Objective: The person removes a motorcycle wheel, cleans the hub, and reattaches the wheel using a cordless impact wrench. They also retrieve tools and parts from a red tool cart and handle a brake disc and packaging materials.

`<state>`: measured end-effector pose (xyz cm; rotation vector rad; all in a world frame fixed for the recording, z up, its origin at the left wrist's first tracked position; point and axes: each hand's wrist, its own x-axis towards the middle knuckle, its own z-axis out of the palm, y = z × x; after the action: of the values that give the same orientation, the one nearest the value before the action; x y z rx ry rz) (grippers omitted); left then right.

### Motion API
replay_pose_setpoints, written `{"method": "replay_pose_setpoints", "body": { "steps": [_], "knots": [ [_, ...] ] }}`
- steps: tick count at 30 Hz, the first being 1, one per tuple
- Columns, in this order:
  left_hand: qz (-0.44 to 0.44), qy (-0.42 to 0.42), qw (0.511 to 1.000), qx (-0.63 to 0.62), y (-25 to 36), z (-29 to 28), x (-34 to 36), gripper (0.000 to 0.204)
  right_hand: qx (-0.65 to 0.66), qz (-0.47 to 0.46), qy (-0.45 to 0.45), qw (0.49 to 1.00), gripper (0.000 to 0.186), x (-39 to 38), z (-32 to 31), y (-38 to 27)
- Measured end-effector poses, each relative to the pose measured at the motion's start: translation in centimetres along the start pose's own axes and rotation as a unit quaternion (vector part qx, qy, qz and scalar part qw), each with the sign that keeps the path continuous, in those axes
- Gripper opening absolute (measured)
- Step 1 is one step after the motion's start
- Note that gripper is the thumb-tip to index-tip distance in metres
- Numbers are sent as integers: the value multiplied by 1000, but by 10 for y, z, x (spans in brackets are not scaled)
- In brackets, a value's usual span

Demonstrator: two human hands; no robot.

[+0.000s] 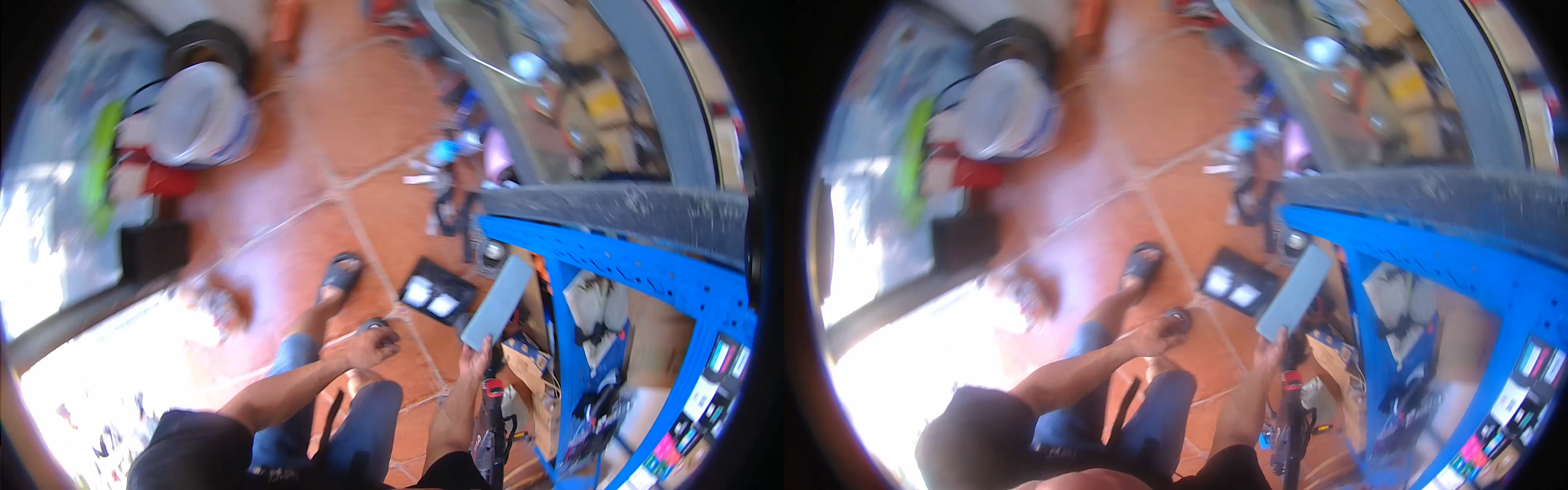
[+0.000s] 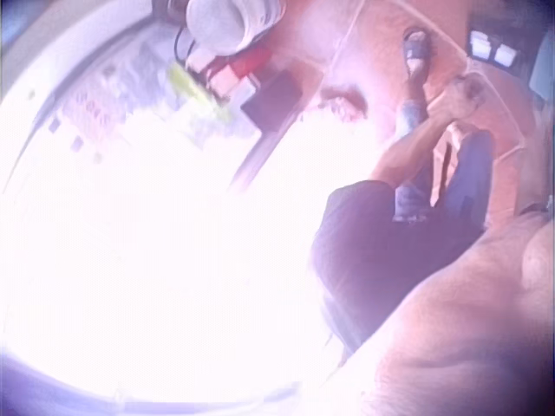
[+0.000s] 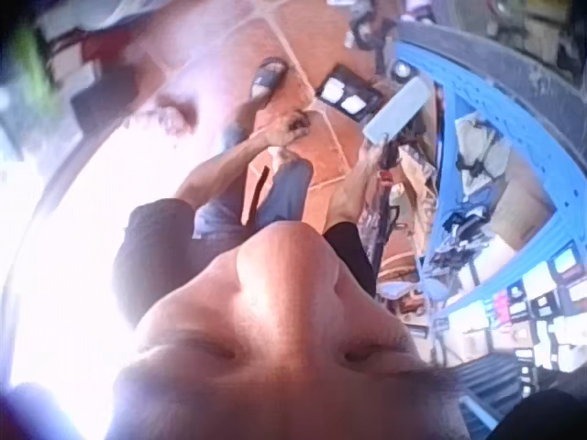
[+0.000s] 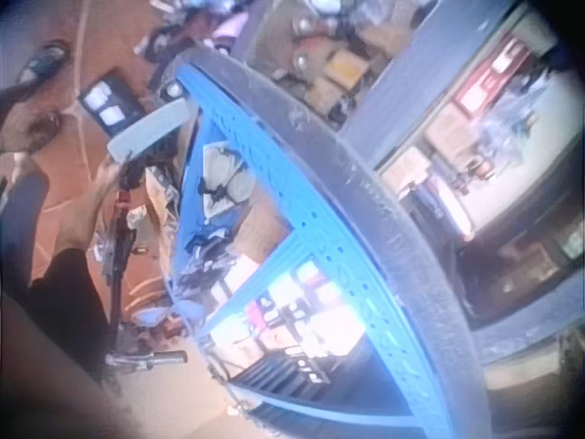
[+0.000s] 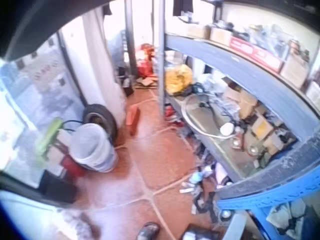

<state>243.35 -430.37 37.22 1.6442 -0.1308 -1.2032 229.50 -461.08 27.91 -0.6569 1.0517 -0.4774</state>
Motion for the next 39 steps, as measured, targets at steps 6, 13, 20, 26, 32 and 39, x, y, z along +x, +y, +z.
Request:
{"method": "replay_pose_setpoints", "body": {
  "steps": [6,13,20,26,32,39],
  "knots": [
    [29,159,985,-60,-7,0,-238,27,-398,11,-197,896,48,-180,2,-4],
    [-74,307,862,-397,-32,3,-481,46,-537,187,-463,680,61,-378,146,-36],
    [268,338,591,-682,-101,-11,-653,66,-467,336,-648,499,54,-666,214,80],
    [369,518,392,-664,-226,-71,-850,39,-515,377,-710,297,51,-881,213,266],
    [363,612,332,-619,-387,-122,-1044,42,-555,205,-778,212,45,-1011,294,450],
    [252,703,292,-598,-494,-107,-1231,48,-620,13,-743,252,34,-1124,400,679]
  ]
}}
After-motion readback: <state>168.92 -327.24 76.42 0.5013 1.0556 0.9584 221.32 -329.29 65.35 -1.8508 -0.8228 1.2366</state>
